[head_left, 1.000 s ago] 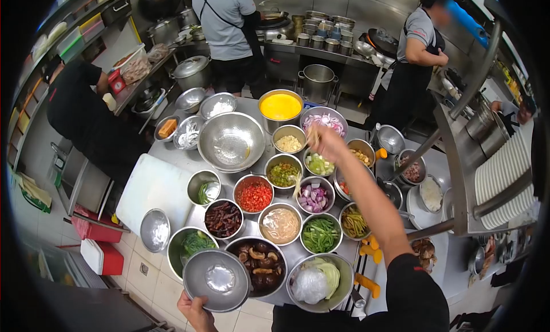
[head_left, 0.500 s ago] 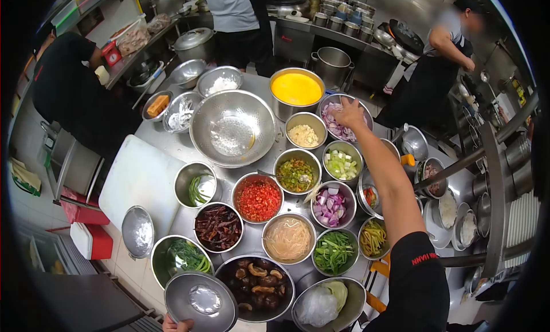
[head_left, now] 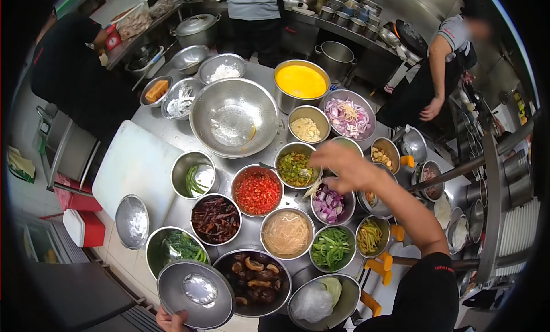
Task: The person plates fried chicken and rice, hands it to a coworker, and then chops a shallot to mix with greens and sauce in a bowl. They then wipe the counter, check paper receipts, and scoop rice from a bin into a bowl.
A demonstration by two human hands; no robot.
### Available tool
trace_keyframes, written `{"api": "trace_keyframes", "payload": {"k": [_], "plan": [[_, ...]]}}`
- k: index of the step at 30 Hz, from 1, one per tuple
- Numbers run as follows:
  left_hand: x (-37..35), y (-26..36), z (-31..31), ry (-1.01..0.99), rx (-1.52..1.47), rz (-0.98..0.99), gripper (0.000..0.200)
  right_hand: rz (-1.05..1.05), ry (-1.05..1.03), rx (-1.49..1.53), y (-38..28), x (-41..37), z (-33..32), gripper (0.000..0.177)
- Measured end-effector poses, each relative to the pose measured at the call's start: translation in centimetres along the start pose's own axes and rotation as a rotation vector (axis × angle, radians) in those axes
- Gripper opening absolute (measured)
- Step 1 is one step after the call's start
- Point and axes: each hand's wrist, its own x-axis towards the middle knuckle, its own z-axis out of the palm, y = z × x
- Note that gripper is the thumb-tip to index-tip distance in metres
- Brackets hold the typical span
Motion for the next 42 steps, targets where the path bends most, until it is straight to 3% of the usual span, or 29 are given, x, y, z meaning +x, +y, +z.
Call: {"api": "trace_keyframes", "payload": {"k": [4,7,15,18,21,22,24,26,29,34,35,38,39,42], "plan": [[0.0,-0.1,0.8,-0.021,-0.043,-0.015,0.035,-0.058,-0.21,-0.139,-0.8,-1.6,3.4,0.046],[0.8,-1.6,1.1,-0.087,-0.138,0.082,0.023,-0.085,-0.164,-0.133,-0.1,-2.1,4.2,0.039],[1.3,-2.4,0.4,-0.13,-0.116,0.09,0.024,-0.131,-0.049,0.041,0.6,-2.7,3.2,0.03],[1.4,-2.5,0.3,-0.14,-0.125,0.082,0.025,0.04,0.093,0.223,0.8,-2.7,2.5,0.024],[1.4,-2.5,0.5,-0.139,-0.137,0.077,0.027,0.381,0.216,0.438,1.6,-2.7,1.0,0.014],[1.4,-2.5,0.6,-0.131,-0.137,0.081,0.028,0.384,0.222,0.434,2.7,-2.8,0.6,0.014],[0.6,-1.1,0.7,-0.073,-0.087,0.025,0.028,0.568,0.433,0.455,5.6,-2.8,-0.4,0.017],[0.3,-0.8,0.7,-0.013,-0.033,-0.031,0.029,0.558,0.574,0.141,10.1,-3.2,-1.5,0.017],[0.1,-1.6,0.7,0.097,-0.065,0.009,0.025,0.669,0.523,-0.016,14.2,-3.2,-2.5,0.019],[0.2,-1.3,0.8,0.044,-0.039,-0.046,0.017,0.744,0.158,-0.291,18.9,-2.8,-1.4,0.02],[0.1,-1.2,0.7,0.047,-0.032,-0.045,0.017,0.858,0.105,-0.263,18.8,-2.2,-2.0,0.03],[0.1,-1.5,0.2,0.019,0.012,-0.036,0.018,0.832,0.044,-0.324,18.3,-0.7,-2.0,0.045],[0.3,-2.3,-0.5,0.018,0.013,-0.021,0.02,0.826,-0.023,-0.335,19.5,-0.5,-1.1,0.063],[-0.2,-1.8,0.4,0.002,0.0,-0.008,0.026,0.98,-0.188,-0.428,19.8,0.7,1.3,0.071]]}}
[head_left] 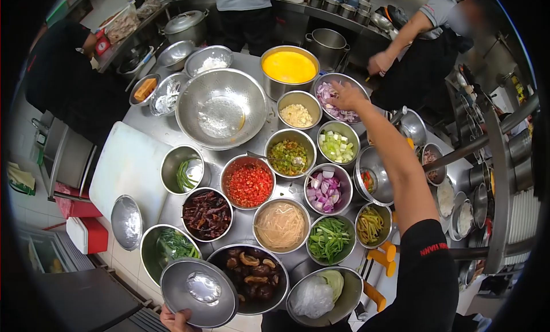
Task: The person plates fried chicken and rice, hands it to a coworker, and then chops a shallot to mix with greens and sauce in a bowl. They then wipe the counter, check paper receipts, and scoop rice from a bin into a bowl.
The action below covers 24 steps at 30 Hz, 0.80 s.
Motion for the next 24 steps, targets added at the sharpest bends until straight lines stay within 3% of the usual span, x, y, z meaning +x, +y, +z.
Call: {"api": "trace_keyframes", "payload": {"k": [5,8,12,18,20,22,24], "plan": [[-0.1,-0.5,-0.9,-0.048,-0.012,-0.007,0.033,0.005,0.016,0.204,0.4,0.5,1.2,0.058],[-0.1,-0.4,-0.8,-0.053,-0.053,-0.046,0.037,0.082,0.127,0.199,-1.0,-0.1,1.2,0.053],[0.0,-1.1,-1.7,-0.075,-0.048,-0.052,0.04,0.089,0.091,0.221,-1.1,0.0,1.8,0.052],[-0.2,-0.9,-1.9,-0.093,-0.071,-0.052,0.04,0.006,0.242,0.247,0.6,-0.3,2.6,0.042],[-0.2,-0.9,-2.1,-0.099,-0.071,-0.046,0.04,0.231,0.242,0.627,0.8,-0.9,2.0,0.041],[-0.4,-0.9,-2.2,-0.08,-0.085,-0.037,0.041,0.204,0.359,0.644,3.4,2.5,4.6,0.038],[-0.3,-1.2,-2.9,-0.094,-0.076,-0.029,0.041,0.383,0.233,1.489,2.8,1.5,2.6,0.028]]}}
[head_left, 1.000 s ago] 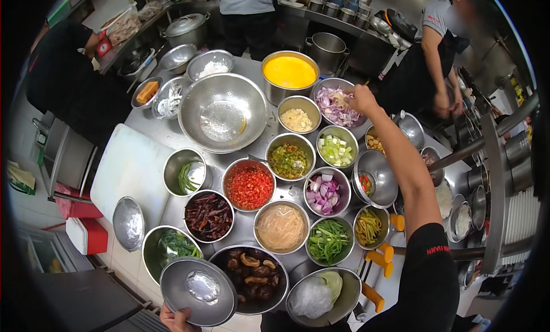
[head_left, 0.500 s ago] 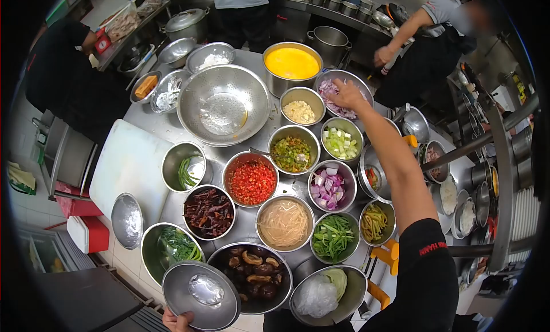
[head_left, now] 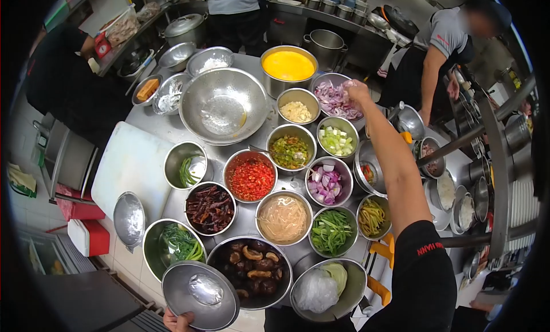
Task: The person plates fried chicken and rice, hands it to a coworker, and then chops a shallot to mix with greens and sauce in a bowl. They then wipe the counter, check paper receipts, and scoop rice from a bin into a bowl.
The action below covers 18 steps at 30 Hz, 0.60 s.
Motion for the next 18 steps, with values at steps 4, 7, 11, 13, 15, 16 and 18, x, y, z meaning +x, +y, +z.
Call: {"api": "trace_keyframes", "payload": {"k": [4,7,11,13,15,16,18], "plan": [[-0.7,1.1,1.6,0.035,0.026,-0.018,0.043,-0.05,-0.16,0.577,-1.9,-2.7,-0.7,0.009],[-1.4,2.1,3.4,-0.012,0.0,0.01,0.042,-0.101,-0.377,0.81,-4.2,-8.9,0.3,0.02],[-2.3,2.1,4.5,-0.082,-0.017,0.113,0.031,-0.092,-0.692,1.164,-5.5,-19.5,0.8,0.018],[-3.0,2.2,5.0,-0.156,0.001,0.151,0.03,0.012,-0.695,1.235,-5.4,-27.1,-1.1,0.019],[-4.0,2.2,5.4,-0.185,0.031,0.218,0.03,0.084,-0.58,1.168,-6.1,-35.0,-3.7,0.019],[-4.6,2.1,5.5,-0.21,0.041,0.216,0.03,0.115,-0.602,1.132,-5.3,-38.4,-6.2,0.02],[-6.0,1.7,5.5,-0.273,0.063,0.211,0.03,0.16,-0.653,0.997,-2.7,-44.5,-12.0,0.03]]}}
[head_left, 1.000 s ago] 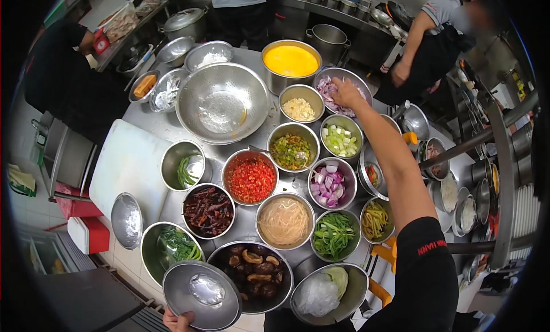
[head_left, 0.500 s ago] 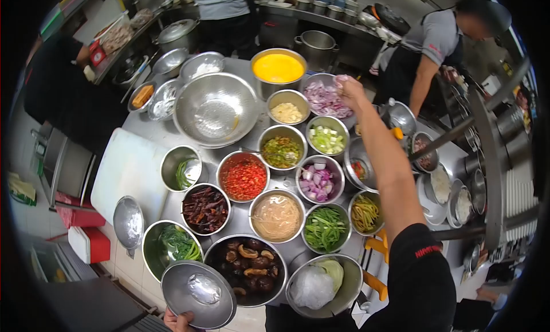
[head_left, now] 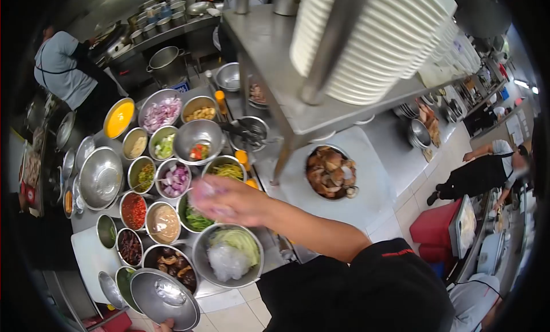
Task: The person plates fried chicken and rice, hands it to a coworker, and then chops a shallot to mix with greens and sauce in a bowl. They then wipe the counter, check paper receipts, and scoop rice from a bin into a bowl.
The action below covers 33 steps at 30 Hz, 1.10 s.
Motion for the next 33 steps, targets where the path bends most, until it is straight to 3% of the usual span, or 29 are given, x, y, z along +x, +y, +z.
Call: {"api": "trace_keyframes", "payload": {"k": [4,6,8,9,11,13,14,16,18,19,20,21,24,26,28,29,31,32,33], "plan": [[-5.9,1.3,4.5,-0.068,0.033,0.012,0.027,0.068,0.34,-0.174,-4.0,-17.6,-2.0,0.021],[-8.2,-0.5,5.9,-0.402,-0.135,-0.091,0.034,-0.029,0.501,-0.173,-5.7,-25.0,-4.9,0.017],[-12.3,-1.1,9.5,-0.45,-0.209,-0.154,0.035,-0.141,0.749,-0.537,-6.2,-30.1,-10.4,0.018],[-14.4,-1.2,11.8,-0.533,-0.169,-0.171,0.039,-0.153,0.752,-0.532,-6.0,-31.5,-13.2,0.018],[-18.7,-2.2,16.5,-0.637,-0.113,-0.215,0.04,-0.471,0.968,-1.434,-5.5,-33.7,-19.1,0.023],[-22.8,-4.7,22.0,-0.726,-0.022,-0.209,0.039,-0.445,0.959,-1.676,-4.7,-34.2,-23.2,0.031],[-25.3,-5.3,25.9,-0.883,-0.07,-0.283,0.038,-0.359,0.971,-1.662,-4.1,-34.2,-23.7,0.031],[-30.5,-8.5,33.0,-1.056,-0.093,-0.394,0.026,-0.474,1.072,-1.441,-0.8,-34.5,-27.6,0.03],[-35.1,-12.3,40.1,-1.216,0.198,-0.41,0.027,-0.605,0.89,-2.056,-1.7,-34.5,-26.0,0.035],[-38.2,-13.0,43.3,-1.156,0.319,-0.373,0.03,-0.189,0.901,-1.966,-1.4,-34.4,-26.0,0.042],[-40.1,-14.1,46.1,-1.316,0.273,-0.487,0.034,-0.21,0.812,-1.968,-1.8,-34.2,-25.4,0.042],[-41.8,-16.2,48.8,-1.324,0.341,-0.525,0.021,-0.291,0.819,-1.893,-2.8,-34.2,-24.3,0.043],[-45.7,-20.8,52.6,-1.303,0.347,-0.638,0.026,-0.369,0.768,-1.842,-3.0,-33.9,-24.3,0.05],[-46.8,-21.6,52.8,-1.257,0.371,-0.632,0.026,-0.579,0.807,-1.987,-2.7,-34.4,-24.4,0.056],[-47.0,-21.8,52.4,-1.384,0.365,-0.613,0.026,-0.576,0.763,-1.825,-2.7,-34.6,-24.7,0.054],[-46.5,-21.0,51.7,-1.4,0.509,-0.481,0.029,-0.632,0.777,-1.82,-2.3,-34.4,-25.7,0.052],[-45.6,-17.5,48.9,-1.292,0.753,0.154,0.027,-0.689,0.774,-1.809,-2.2,-35.0,-26.4,0.05],[-44.5,-14.4,45.8,-1.133,0.613,0.091,0.024,-0.664,0.794,-1.787,-2.3,-35.4,-26.1,0.044],[-42.1,-14.0,43.2,-1.064,0.391,0.377,0.022,-0.641,0.816,-1.762,-2.6,-35.5,-25.9,0.04]]}}
